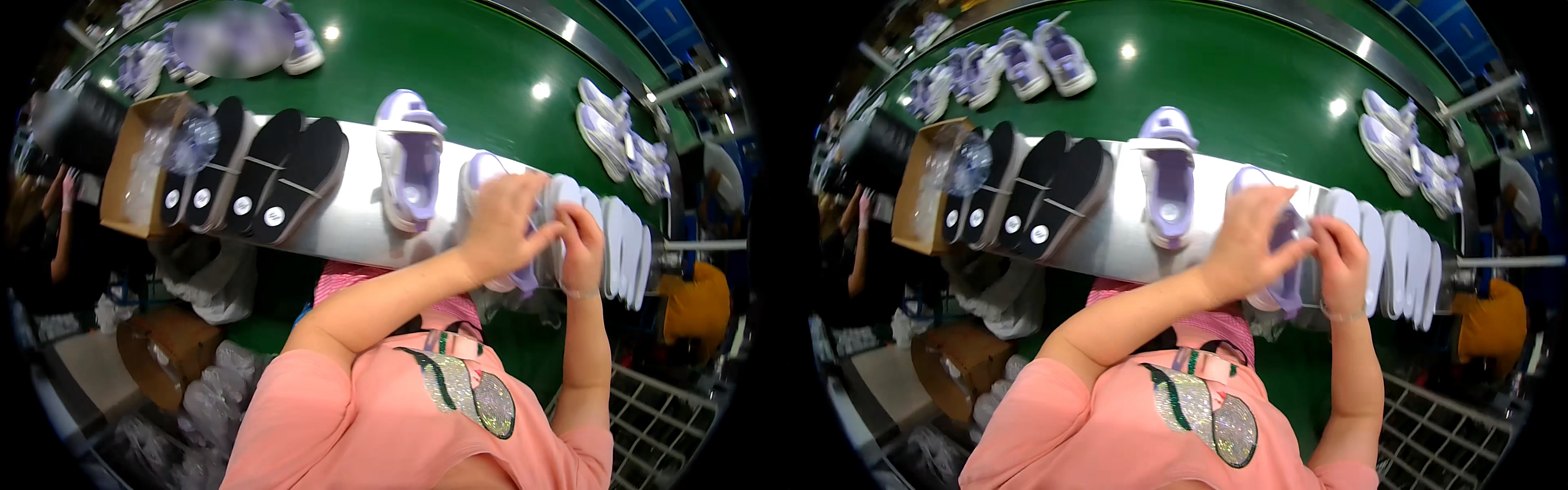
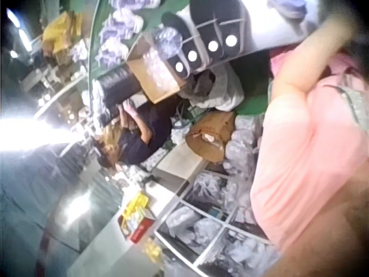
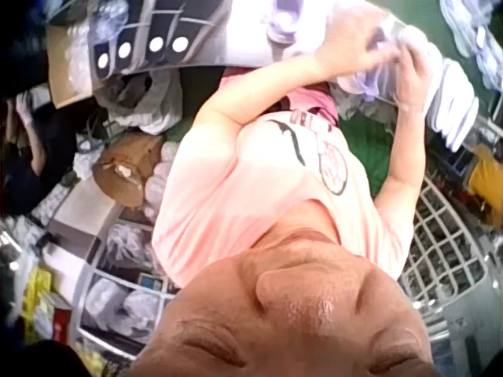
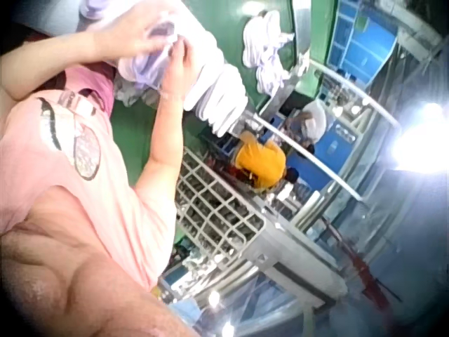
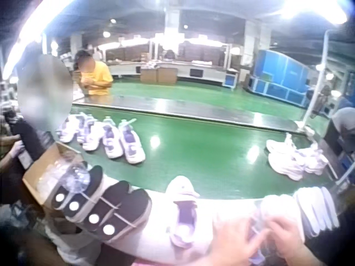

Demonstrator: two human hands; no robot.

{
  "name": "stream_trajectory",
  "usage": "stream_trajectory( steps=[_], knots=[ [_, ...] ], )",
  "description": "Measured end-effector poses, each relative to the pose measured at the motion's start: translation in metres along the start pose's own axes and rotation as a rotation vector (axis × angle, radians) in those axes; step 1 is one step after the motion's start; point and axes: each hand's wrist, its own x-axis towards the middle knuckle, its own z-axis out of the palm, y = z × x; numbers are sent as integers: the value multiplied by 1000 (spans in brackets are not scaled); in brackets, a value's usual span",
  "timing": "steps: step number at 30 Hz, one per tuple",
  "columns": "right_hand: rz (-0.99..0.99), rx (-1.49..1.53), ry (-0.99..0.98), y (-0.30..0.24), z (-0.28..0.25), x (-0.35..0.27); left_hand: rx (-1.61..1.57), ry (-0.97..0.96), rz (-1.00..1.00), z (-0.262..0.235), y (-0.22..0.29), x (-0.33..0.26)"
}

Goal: The person picks up white insoles from a stack on a table and inserts them into purple and white shoes moving along an industrial conveyor belt, using their hands to smooth the insoles inside the shoes.

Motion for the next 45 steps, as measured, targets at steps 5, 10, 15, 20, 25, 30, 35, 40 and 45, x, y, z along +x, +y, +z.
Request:
stream_trajectory(
  steps=[5,10,15,20,25,30,35,40,45],
  knots=[
    [-122,90,-35,-7,2,-26,-376,-216,-181,-12,13,-4],
    [13,-69,-79,34,-31,-27,-30,263,0,-123,-26,28],
    [318,-187,-58,86,-38,-41,955,667,54,-302,-66,60],
    [337,-5,-189,105,-12,-38,1335,598,47,-345,-76,42],
    [315,-28,-180,88,15,-24,381,123,-488,-227,-46,32],
    [319,7,-201,82,27,-17,203,-78,-412,-110,-103,12],
    [319,39,-181,82,30,-20,-155,85,-748,-78,-134,28],
    [309,-3,-173,86,28,-22,-209,54,-743,-77,-137,27],
    [284,-59,-183,80,30,-20,-263,-51,-698,-85,-113,23]
  ],
)
